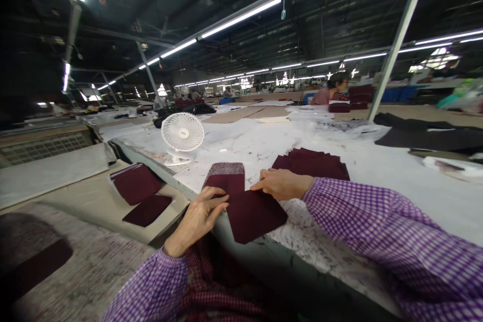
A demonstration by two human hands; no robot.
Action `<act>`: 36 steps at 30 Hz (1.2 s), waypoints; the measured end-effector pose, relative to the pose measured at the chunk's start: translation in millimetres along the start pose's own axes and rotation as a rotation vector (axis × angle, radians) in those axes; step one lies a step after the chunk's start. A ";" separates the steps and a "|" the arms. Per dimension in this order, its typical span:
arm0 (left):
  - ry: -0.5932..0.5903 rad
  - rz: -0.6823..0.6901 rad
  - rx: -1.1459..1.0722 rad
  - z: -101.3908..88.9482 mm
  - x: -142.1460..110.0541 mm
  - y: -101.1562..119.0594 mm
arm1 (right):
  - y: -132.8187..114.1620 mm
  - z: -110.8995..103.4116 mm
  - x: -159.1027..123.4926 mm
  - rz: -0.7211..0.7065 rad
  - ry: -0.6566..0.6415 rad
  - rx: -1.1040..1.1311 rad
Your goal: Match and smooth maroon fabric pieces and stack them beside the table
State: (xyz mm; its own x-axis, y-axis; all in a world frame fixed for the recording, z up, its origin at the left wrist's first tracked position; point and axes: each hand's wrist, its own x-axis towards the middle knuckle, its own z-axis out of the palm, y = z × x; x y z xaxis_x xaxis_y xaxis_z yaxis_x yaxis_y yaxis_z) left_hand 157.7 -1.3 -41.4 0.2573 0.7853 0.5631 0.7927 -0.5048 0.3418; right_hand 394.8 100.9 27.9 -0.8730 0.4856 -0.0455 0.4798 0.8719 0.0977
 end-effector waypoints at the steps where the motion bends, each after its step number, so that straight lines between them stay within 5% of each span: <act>1: 0.004 -0.012 -0.027 -0.1 -0.4 -1.3 | 3.3 0.8 0.1 0.016 0.018 0.024; 6: 0.018 -0.081 -0.128 -2.3 -1.7 -9.3 | 10.7 20.8 9.0 0.142 0.200 0.201; 9: -0.012 -0.112 -0.199 -4.7 -2.1 -17.3 | 9.9 29.0 14.2 0.149 0.170 0.443; 14: -0.014 -0.088 -0.250 -5.2 -4.0 -33.4 | 30.9 6.7 4.5 0.060 0.099 0.538; 19: -0.060 -0.079 -0.277 -10.8 -0.6 -38.1 | 92.6 -18.9 -31.4 0.257 0.081 0.673; 25: 0.014 -0.201 -0.418 -12.6 7.3 -35.5 | 140.3 -14.0 -62.7 0.726 0.096 0.278; 28: 0.087 -0.315 -0.437 -10.0 10.3 -27.5 | 142.8 -5.4 -60.9 0.820 0.095 -0.026; 32: 0.168 -0.429 -0.435 -7.5 12.5 -19.1 | 120.1 -9.0 -43.7 0.740 0.289 -0.151; 36: 0.169 -0.426 -0.413 -7.0 10.8 -14.3 | 61.9 -22.0 -16.7 0.311 0.411 0.136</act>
State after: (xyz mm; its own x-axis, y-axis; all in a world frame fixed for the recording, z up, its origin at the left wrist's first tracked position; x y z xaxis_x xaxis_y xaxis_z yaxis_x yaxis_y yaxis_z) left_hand 145.3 11.9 -35.0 -0.1521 0.8980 0.4128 0.5181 -0.2832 0.8071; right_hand 437.2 145.4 56.5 -0.6368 0.6812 0.3613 0.7044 0.7045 -0.0867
